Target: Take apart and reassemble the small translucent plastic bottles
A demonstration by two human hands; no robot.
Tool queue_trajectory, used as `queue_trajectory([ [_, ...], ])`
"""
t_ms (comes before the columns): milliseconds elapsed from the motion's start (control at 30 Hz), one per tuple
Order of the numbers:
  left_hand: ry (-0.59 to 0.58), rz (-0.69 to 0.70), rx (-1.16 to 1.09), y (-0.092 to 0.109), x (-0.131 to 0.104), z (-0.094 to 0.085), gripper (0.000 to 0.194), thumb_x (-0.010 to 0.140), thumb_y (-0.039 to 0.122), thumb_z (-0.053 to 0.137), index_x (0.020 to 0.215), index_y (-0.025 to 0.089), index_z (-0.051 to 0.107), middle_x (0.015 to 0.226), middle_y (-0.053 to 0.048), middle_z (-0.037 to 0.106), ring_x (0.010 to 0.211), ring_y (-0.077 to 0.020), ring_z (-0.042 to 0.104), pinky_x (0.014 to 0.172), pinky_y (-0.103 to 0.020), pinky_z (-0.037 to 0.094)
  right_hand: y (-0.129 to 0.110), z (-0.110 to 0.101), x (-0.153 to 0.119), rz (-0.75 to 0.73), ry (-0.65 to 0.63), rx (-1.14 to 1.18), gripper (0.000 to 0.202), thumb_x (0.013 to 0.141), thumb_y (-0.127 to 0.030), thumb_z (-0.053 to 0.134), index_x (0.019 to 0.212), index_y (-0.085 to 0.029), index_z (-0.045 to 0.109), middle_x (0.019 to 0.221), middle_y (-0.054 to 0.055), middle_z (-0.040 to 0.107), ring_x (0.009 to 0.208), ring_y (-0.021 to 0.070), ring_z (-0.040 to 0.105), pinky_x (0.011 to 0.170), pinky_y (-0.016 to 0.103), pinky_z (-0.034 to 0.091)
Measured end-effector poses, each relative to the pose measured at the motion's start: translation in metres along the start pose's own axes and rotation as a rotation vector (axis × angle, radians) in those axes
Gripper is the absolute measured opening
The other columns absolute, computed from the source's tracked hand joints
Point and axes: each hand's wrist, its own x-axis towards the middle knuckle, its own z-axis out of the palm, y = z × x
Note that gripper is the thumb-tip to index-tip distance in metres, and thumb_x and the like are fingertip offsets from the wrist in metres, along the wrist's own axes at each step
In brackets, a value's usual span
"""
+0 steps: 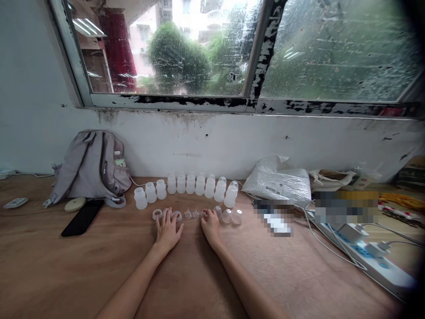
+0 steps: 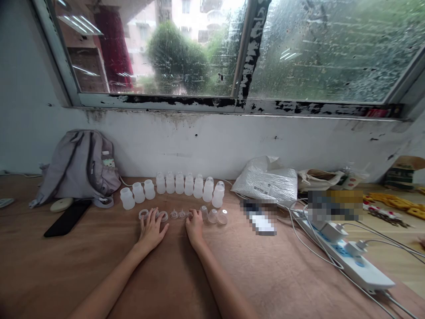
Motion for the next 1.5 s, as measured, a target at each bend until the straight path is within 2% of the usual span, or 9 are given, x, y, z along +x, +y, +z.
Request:
queue_trajectory([
  [233, -0.017, -0.042, 0.018, -0.008, 0.007, 0.003, 0.040, 0.081, 0.042, 0.034, 0.112, 0.022, 0.050, 0.129, -0.012, 0.040, 0.123, -0.0270, 0.026, 0.098, -0.052, 0.013, -0.003, -0.001, 0.000, 0.003, -0.019, -0.038, 0.026, 0.065, -0.011, 0.043, 0.085, -0.012, 0.060, 0.085, 0.009, 0.053, 0.065, 0.0164, 0.055, 0.066, 0.028, 0.046],
  [533, 0.001, -0.062, 0.025, -0.006, 0.007, -0.001, 0.037, 0.083, 0.035, 0.031, 0.112, 0.023, 0.050, 0.127, -0.011, 0.043, 0.120, -0.0265, 0.032, 0.098, -0.050, 0.014, -0.003, -0.002, 0.000, -0.004, -0.023, -0.060, 0.028, 0.066, -0.012, 0.044, 0.087, -0.011, 0.061, 0.083, 0.009, 0.057, 0.068, 0.0165, 0.057, 0.068, 0.027, 0.046],
  [800, 0.030, -0.073, 0.024, -0.005, 0.008, 0.000, 0.032, 0.081, 0.030, 0.037, 0.109, 0.024, 0.051, 0.124, -0.010, 0.046, 0.118, -0.0262, 0.034, 0.097, -0.051, 0.016, -0.004, -0.002, 0.000, -0.027, -0.005, -0.041, 0.036, 0.065, -0.009, 0.043, 0.096, -0.010, 0.060, 0.090, 0.011, 0.060, 0.078, 0.0184, 0.057, 0.075, 0.029, 0.045],
  [1133, 0.103, -0.064, -0.011, -0.004, 0.006, -0.006, 0.035, 0.079, 0.029, 0.042, 0.112, 0.021, 0.048, 0.116, -0.010, 0.051, 0.111, -0.0245, 0.040, 0.096, -0.047, 0.021, -0.016, -0.015, -0.010, -0.100, 0.013, 0.011, 0.039, 0.065, -0.007, 0.039, 0.101, -0.010, 0.055, 0.098, 0.012, 0.053, 0.077, 0.0171, 0.054, 0.074, 0.030, 0.044],
  [1333, 0.119, -0.042, -0.001, -0.003, 0.004, -0.009, 0.032, 0.078, 0.026, 0.042, 0.108, 0.019, 0.051, 0.111, -0.011, 0.053, 0.107, -0.0242, 0.043, 0.095, -0.046, 0.022, -0.021, -0.026, -0.024, -0.120, 0.028, 0.041, 0.034, 0.066, -0.008, 0.039, 0.095, -0.011, 0.056, 0.093, 0.010, 0.052, 0.072, 0.0155, 0.053, 0.071, 0.028, 0.044],
  [1500, 0.128, -0.014, 0.008, -0.002, 0.002, -0.010, 0.029, 0.078, 0.023, 0.041, 0.104, 0.018, 0.053, 0.110, -0.010, 0.053, 0.106, -0.0240, 0.043, 0.095, -0.046, 0.023, -0.014, -0.032, -0.030, -0.052, 0.056, 0.057, 0.029, 0.063, -0.008, 0.039, 0.084, -0.013, 0.058, 0.087, 0.007, 0.052, 0.062, 0.0135, 0.053, 0.066, 0.027, 0.045],
])
